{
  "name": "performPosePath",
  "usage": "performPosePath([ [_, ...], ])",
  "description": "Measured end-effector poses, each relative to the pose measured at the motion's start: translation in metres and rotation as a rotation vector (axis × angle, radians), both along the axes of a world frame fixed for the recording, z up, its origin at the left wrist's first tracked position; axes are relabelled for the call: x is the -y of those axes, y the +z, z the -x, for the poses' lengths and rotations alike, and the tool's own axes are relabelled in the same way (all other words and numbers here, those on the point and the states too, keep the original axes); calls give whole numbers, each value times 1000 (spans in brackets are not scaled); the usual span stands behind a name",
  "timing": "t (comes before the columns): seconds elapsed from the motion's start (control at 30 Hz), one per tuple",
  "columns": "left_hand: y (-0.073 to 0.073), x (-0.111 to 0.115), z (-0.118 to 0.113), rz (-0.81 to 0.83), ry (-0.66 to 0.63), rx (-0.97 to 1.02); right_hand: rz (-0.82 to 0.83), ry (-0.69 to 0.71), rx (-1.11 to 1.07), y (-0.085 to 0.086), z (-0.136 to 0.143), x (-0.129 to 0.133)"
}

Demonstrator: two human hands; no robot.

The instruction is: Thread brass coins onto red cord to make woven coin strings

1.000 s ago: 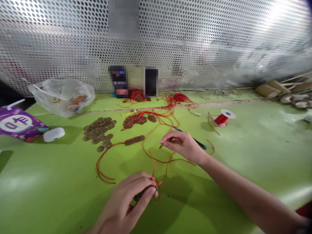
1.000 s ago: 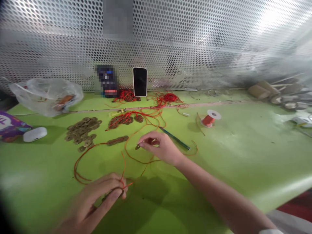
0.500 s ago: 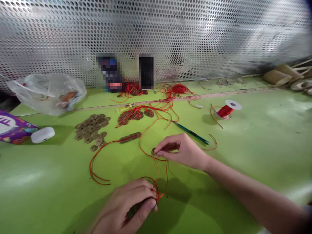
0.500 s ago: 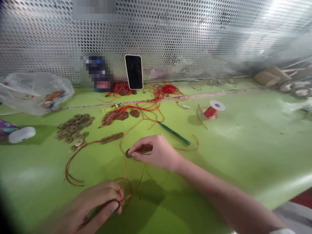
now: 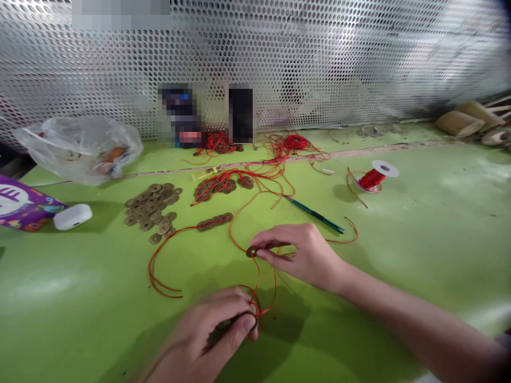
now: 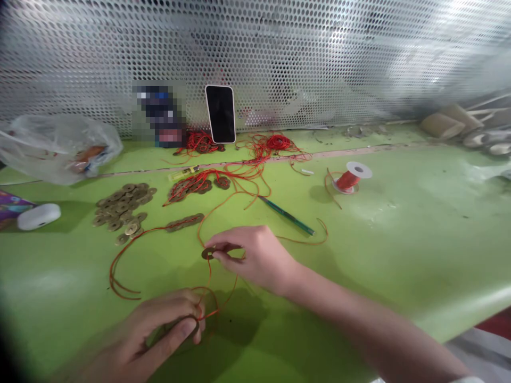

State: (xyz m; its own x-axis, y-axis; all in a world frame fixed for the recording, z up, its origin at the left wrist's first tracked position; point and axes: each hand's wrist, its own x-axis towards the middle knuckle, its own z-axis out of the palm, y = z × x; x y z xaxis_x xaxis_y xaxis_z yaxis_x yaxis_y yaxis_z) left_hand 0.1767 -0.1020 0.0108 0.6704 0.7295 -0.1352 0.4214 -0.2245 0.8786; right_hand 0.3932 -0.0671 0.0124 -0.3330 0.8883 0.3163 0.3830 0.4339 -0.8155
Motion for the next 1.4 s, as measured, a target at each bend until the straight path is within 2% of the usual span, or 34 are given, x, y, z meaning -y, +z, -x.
performPosePath([
  [0.13, -3, 1, 0, 0, -6, -7, -12, 6, 27, 0, 1, 0],
  [0.4, -9, 6, 6, -99, 86, -1, 13, 16, -4, 3, 2, 2],
  [0.53, -9, 6, 5, -201, 202, -10, 198, 12, -153, 5, 3, 4],
  [0.67, 0, 0, -1, -208, 175, -16, 402, 44, -220, 2, 4, 7],
  [0.8, 11, -7, -5, -171, 126, -22, 485, 80, -229, 0, 5, 11],
  [1.0, 14, -10, -7, -113, 94, -46, 489, 113, -264, 2, 8, 12],
  [1.2, 6, -7, -2, -80, 90, -50, 490, 120, -236, 2, 8, 11],
  [1.4, -3, -9, 3, -202, 165, -97, 378, 55, -275, 8, -1, 1],
])
